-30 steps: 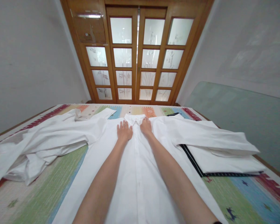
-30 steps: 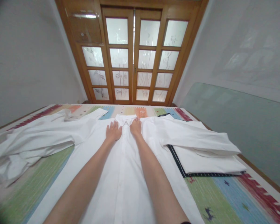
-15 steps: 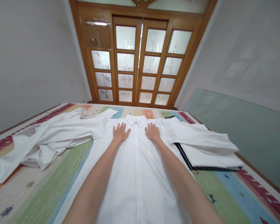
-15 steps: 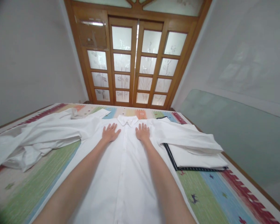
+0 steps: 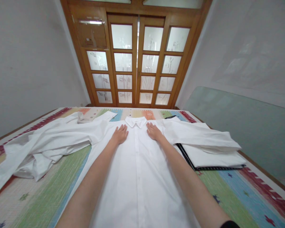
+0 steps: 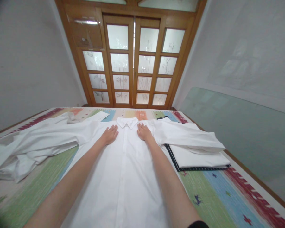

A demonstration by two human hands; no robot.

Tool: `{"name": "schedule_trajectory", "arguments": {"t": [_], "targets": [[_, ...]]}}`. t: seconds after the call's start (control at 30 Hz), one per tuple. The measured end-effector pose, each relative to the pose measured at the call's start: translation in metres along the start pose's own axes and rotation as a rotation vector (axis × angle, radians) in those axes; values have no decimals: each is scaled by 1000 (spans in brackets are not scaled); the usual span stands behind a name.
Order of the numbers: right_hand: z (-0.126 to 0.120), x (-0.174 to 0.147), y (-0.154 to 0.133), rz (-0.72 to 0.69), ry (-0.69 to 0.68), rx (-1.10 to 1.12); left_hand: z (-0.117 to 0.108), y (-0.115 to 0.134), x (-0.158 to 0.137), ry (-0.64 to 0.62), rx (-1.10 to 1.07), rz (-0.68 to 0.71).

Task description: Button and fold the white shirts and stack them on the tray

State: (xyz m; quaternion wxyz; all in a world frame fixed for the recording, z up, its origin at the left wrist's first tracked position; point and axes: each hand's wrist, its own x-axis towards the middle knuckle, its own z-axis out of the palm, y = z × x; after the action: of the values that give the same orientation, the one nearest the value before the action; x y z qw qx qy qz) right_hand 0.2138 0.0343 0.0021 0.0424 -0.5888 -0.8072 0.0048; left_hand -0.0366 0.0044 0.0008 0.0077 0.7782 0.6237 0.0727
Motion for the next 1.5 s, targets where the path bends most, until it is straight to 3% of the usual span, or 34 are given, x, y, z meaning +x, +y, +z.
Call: {"name": "schedule_trajectory", "arguments": {"t": [0.13,0.3,0.53,0.77,0.93,1.2,1.5], "targets": [[0,15,2,81,-15,-1,-5,0,5,-82,46,26],[2,29,-2,250,1,64,-6,-5,16,-117,25,-126],[4,33,-1,360,114,67,-2,-22,33,-84,14,-271],[4,42,16,351,330,-34,1,-33,41,-25,23,-256],[6,54,28,265,325,-40,3,-40,51,4,13,-166],[7,60,34,305,340,6,-1,-47,70,277,68,-181],[6,60,33,351,339,-20,-2,-48,77,306,50,-254]]}}
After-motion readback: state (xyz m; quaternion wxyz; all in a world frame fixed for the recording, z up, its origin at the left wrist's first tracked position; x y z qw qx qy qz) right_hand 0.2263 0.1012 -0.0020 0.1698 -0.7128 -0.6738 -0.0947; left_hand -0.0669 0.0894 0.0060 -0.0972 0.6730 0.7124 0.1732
